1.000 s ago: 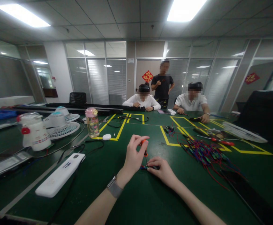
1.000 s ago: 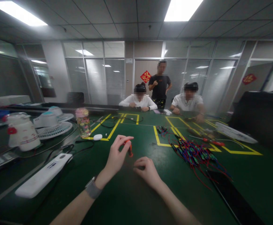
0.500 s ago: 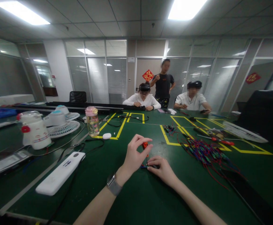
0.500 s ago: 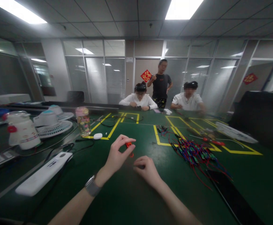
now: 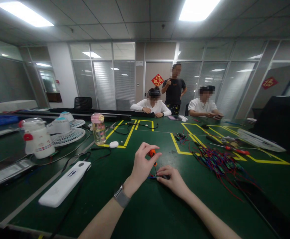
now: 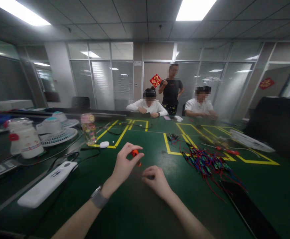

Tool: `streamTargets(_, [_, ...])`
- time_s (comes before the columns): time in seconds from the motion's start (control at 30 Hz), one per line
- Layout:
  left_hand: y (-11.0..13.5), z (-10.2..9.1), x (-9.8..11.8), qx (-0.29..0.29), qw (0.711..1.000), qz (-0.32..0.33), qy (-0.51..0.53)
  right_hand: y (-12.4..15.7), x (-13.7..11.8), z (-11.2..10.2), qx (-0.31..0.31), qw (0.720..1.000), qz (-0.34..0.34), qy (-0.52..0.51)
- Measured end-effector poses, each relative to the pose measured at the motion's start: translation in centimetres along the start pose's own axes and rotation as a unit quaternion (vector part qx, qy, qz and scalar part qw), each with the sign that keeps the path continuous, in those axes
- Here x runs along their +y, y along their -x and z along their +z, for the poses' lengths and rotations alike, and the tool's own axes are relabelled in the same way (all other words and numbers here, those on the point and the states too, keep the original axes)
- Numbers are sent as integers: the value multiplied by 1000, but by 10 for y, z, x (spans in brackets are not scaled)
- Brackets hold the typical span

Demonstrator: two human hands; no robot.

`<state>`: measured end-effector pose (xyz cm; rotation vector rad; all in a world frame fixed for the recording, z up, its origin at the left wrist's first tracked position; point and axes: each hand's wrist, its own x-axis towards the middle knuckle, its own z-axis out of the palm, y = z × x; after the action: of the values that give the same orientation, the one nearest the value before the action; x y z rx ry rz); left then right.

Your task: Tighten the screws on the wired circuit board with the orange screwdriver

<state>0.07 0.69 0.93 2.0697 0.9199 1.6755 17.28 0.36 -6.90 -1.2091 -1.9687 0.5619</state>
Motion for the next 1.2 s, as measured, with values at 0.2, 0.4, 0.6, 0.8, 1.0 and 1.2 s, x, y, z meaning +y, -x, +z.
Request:
streamTargets(0.2, [2, 1, -1, -79, 988, -33, 128, 0, -1, 0, 0, 1000, 2, -7])
streamTargets(0.4, [1, 6, -7, -49, 985, -67, 151, 0, -2, -1, -4, 1000, 5, -7])
streamTargets(0.6, [0, -2, -1, -8, 1000, -4, 0, 0, -4, -2, -3, 1000, 7, -6])
streamTargets(0.8, [0, -1, -1, -76, 993, -6, 94, 0, -2, -1, -2, 1000, 2, -5])
streamTargets(1.0, [-1, -2, -2, -9, 1000, -6, 9, 0, 0, 0, 3, 1000, 7, -1])
streamTargets(1.2, [1, -3, 0, -50, 998, 1, 44, 0, 0, 0, 2, 1000, 4, -9])
